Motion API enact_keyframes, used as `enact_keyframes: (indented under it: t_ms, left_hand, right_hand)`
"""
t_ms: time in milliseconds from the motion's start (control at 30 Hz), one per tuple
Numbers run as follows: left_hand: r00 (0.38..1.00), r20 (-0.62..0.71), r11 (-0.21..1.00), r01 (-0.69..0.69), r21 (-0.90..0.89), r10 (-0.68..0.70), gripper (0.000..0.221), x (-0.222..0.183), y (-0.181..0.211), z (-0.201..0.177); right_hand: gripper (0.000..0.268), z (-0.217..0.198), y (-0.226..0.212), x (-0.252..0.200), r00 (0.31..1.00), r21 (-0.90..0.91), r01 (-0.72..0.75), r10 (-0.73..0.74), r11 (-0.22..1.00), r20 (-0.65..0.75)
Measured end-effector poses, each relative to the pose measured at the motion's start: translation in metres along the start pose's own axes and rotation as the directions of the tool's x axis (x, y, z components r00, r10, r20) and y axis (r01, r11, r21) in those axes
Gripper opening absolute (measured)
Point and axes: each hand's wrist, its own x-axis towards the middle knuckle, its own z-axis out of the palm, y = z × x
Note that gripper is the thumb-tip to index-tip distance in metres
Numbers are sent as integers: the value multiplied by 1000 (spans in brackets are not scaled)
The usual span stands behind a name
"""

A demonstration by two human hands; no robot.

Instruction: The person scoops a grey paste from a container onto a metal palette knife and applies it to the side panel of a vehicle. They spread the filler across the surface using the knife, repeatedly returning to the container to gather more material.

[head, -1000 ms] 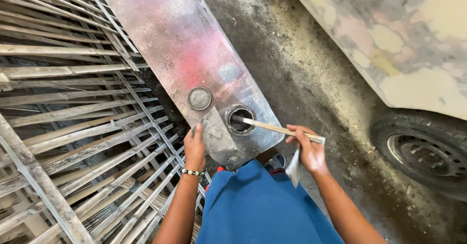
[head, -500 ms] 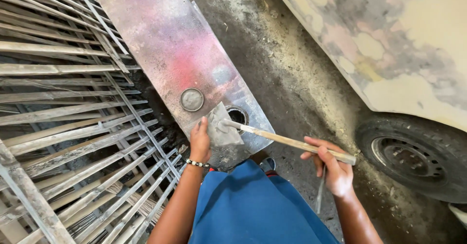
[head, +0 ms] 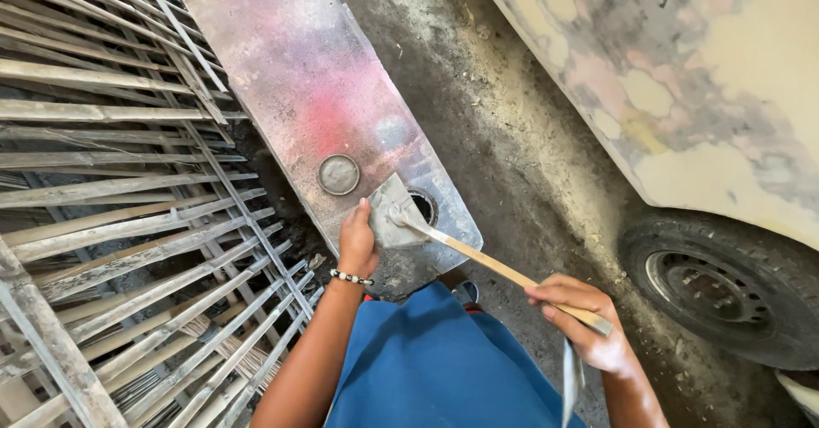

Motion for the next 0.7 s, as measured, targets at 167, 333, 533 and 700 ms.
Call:
enact_keyframes:
  t_ms: [167,333,533,700]
  left_hand:
    - [968,35,932,-250,264,250,42,13,-22,-15]
    - [949,36,874,-303,380,313,42,10,-18,-13]
    - [960,48,898,-276,344,276,43,13,-22,-23]
    - [964,88,918,-266,296,251,41,13,-20,-23]
  right_hand:
    - [31,2,-21,0,998,-59,26,-29,998,-47]
    - [32,-2,-33,0,992,-102,121,-123,987,-14]
    - [34,-4,-48,-2,987,-150,148,-156,978,-47]
    - [36,-4,-64,-2,988,-216,96,-119,972,-96]
